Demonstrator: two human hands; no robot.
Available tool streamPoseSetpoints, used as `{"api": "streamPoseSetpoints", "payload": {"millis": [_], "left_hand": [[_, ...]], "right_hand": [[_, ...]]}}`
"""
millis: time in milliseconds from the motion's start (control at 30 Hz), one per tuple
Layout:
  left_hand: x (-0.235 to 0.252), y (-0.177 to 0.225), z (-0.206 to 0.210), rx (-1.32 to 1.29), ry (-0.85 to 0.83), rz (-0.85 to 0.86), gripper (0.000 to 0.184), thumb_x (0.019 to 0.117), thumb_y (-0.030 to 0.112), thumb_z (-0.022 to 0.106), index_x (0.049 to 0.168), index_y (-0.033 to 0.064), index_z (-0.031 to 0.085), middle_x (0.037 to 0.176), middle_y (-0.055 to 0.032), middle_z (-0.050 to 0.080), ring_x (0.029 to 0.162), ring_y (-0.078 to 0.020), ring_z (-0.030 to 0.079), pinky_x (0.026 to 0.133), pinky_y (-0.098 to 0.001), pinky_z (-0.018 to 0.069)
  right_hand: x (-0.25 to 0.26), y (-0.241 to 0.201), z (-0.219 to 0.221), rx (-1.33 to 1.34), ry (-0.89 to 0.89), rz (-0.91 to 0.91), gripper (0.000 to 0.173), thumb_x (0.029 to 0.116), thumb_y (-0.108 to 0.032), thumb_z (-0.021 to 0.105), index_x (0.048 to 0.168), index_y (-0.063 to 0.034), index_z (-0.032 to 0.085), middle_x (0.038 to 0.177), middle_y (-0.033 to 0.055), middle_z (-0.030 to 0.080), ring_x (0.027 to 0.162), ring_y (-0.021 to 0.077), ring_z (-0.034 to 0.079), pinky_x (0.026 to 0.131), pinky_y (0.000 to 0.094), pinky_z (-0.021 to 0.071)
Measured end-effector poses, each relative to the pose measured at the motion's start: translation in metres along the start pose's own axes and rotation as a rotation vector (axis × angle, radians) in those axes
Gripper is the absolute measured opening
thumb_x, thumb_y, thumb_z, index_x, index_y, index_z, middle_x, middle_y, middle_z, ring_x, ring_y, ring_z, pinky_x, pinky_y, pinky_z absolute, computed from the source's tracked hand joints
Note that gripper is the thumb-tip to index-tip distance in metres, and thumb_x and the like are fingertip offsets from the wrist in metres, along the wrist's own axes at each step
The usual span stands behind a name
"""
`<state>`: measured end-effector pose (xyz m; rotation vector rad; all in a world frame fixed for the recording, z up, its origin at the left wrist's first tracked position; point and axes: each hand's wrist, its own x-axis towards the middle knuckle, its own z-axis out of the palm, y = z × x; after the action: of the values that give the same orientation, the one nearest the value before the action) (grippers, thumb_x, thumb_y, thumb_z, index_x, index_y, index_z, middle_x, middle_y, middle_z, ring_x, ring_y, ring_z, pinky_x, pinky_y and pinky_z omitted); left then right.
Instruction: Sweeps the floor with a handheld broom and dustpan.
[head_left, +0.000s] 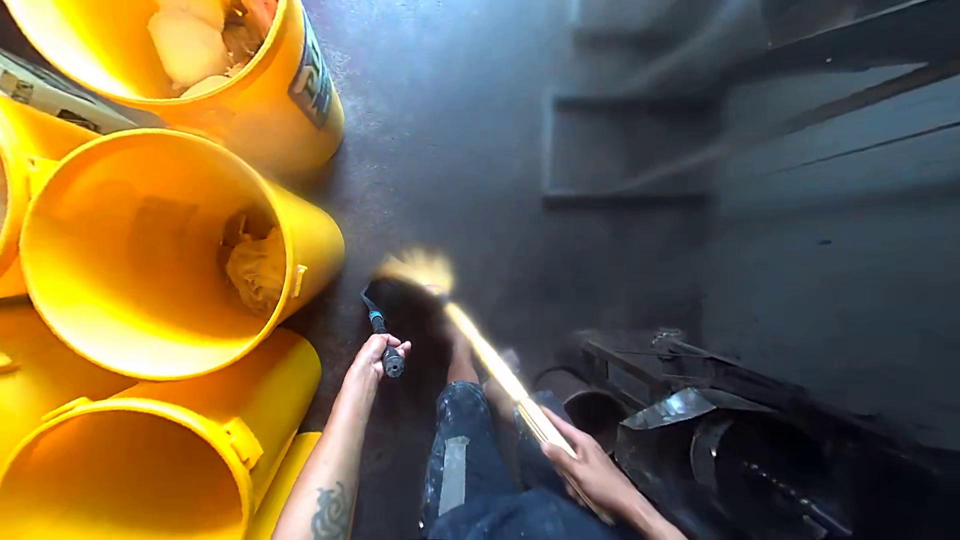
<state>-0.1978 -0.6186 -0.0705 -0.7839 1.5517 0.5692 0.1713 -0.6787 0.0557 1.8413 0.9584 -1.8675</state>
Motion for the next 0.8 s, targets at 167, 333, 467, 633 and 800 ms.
{"api": "streamPoseSetpoints", "payload": {"millis": [167, 333, 467, 633, 800], "left_hand": [[0.003, -0.005, -0.002, 0.017, 0.006, 0.000, 0.021, 0.0909, -0.007, 0.048, 0.111, 0.0009, 0.047, 0.080, -0.0155, 0.058, 0.055, -0.0165, 0.059, 0.046, -0.0239, 0.0524], [0.001, -0.014, 0.007, 0.005, -0.018, 0.021, 0.016, 0.0920, -0.005, 0.046, 0.106, 0.0023, 0.046, 0.078, -0.0141, 0.057, 0.053, -0.0150, 0.058, 0.045, -0.0221, 0.0514], [0.003, -0.024, 0.009, 0.041, -0.042, 0.088, 0.014, 0.0918, -0.005, 0.045, 0.104, 0.0013, 0.047, 0.075, -0.0138, 0.058, 0.053, -0.0156, 0.059, 0.046, -0.0234, 0.0525], [0.010, -0.037, -0.030, -0.019, -0.071, 0.097, 0.007, 0.0948, 0.003, 0.044, 0.100, 0.0035, 0.049, 0.071, -0.0106, 0.059, 0.051, -0.0140, 0.059, 0.046, -0.0224, 0.0521], [0.002, -0.064, -0.105, 0.002, -0.192, 0.142, 0.013, 0.0980, 0.005, 0.038, 0.097, 0.0012, 0.051, 0.070, -0.0101, 0.061, 0.049, -0.0118, 0.059, 0.044, -0.0204, 0.0502]], "right_hand": [[-0.040, 0.026, -0.013, 0.234, 0.139, 0.048, 0.072, 0.1012, -0.023, 0.056, 0.164, -0.0139, 0.022, 0.075, 0.0078, 0.062, 0.048, 0.0171, 0.058, 0.045, 0.0360, 0.0543], [0.056, 0.001, 0.042, 0.571, -0.020, 0.110, 0.056, 0.1090, -0.025, 0.048, 0.160, -0.0188, 0.026, 0.077, 0.0081, 0.058, 0.052, 0.0172, 0.056, 0.048, 0.0347, 0.0511], [0.063, -0.001, 0.106, 0.650, -0.214, 0.132, 0.055, 0.1089, -0.027, 0.049, 0.159, -0.0197, 0.029, 0.077, 0.0070, 0.057, 0.051, 0.0151, 0.054, 0.046, 0.0312, 0.0491], [-0.037, 0.062, 0.085, 0.468, -0.213, -0.047, 0.066, 0.1036, -0.022, 0.053, 0.163, -0.0174, 0.024, 0.075, 0.0074, 0.061, 0.051, 0.0170, 0.057, 0.048, 0.0347, 0.0526], [-0.095, 0.123, 0.014, 0.332, -0.032, -0.219, 0.074, 0.0952, -0.021, 0.060, 0.161, -0.0074, 0.028, 0.083, 0.0086, 0.066, 0.054, 0.0179, 0.060, 0.050, 0.0372, 0.0554]]}}
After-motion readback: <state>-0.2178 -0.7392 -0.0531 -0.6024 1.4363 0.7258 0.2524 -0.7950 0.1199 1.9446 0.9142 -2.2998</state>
